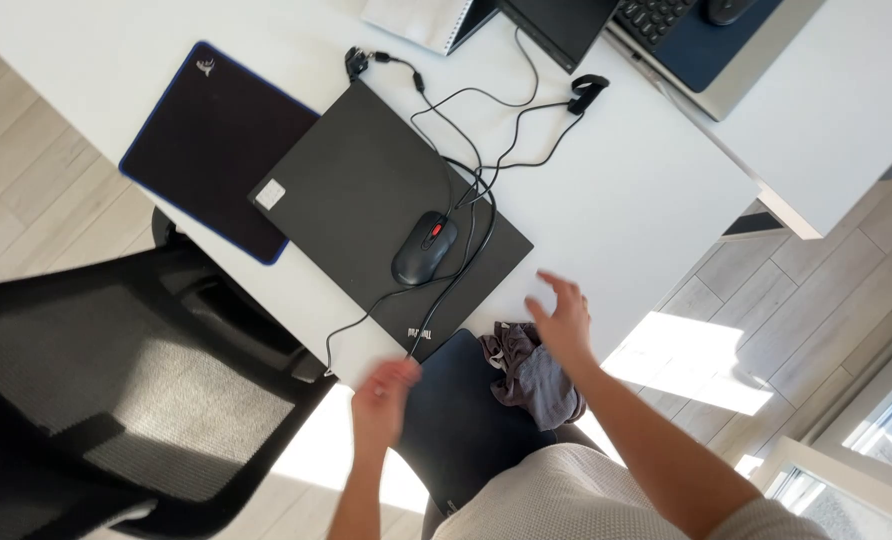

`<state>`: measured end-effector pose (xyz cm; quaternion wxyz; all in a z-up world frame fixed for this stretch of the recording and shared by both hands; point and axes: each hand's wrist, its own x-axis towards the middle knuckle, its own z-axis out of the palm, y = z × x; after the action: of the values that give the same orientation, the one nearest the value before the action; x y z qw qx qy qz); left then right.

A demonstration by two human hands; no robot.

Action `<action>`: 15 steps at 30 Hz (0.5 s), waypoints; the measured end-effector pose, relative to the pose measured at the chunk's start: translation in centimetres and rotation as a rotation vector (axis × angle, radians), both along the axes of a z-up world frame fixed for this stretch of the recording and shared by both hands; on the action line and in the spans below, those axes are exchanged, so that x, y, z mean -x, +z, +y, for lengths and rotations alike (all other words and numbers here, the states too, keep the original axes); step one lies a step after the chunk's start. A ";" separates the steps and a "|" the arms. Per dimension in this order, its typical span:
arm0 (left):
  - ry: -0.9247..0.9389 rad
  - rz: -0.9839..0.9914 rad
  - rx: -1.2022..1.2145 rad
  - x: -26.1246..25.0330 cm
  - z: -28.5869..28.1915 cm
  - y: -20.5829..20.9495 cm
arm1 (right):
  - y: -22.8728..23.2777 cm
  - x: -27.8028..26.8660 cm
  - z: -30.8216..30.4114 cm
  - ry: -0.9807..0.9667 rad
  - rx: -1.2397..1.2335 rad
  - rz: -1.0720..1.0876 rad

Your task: Clearing computer peripherals from a desk and wiping the surface with a wet cloth rinsed in a bucket.

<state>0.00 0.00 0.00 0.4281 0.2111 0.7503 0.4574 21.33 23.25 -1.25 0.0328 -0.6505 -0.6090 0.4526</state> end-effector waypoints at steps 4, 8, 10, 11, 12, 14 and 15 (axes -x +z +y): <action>0.470 -0.035 0.068 8.1 7.7 0.8 | 0.6 3.3 5.3 -0.401 0.220 0.395; 0.617 -0.332 0.185 11.3 12.6 -2.0 | -0.8 5.2 7.7 -0.383 0.263 0.309; 0.681 -0.366 0.248 12.6 13.3 -4.0 | -1.0 5.3 7.9 -0.268 0.195 0.184; 0.679 -0.358 0.252 12.7 13.3 -4.6 | -2.1 5.1 8.2 -0.272 0.201 0.190; 0.676 -0.349 0.262 12.8 13.3 -5.2 | -3.1 4.8 8.6 -0.237 0.207 0.174; 0.658 -0.338 0.266 12.7 14.5 -6.9 | -4.0 3.7 9.9 -0.215 0.205 0.162; 0.646 -0.312 0.295 12.3 14.8 -7.9 | -3.8 2.9 10.0 -0.241 0.222 0.150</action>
<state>-12.27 14.77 -7.88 0.3969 -0.1718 0.7617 0.4825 18.42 33.29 -5.08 0.0602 -0.6831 -0.4686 0.5570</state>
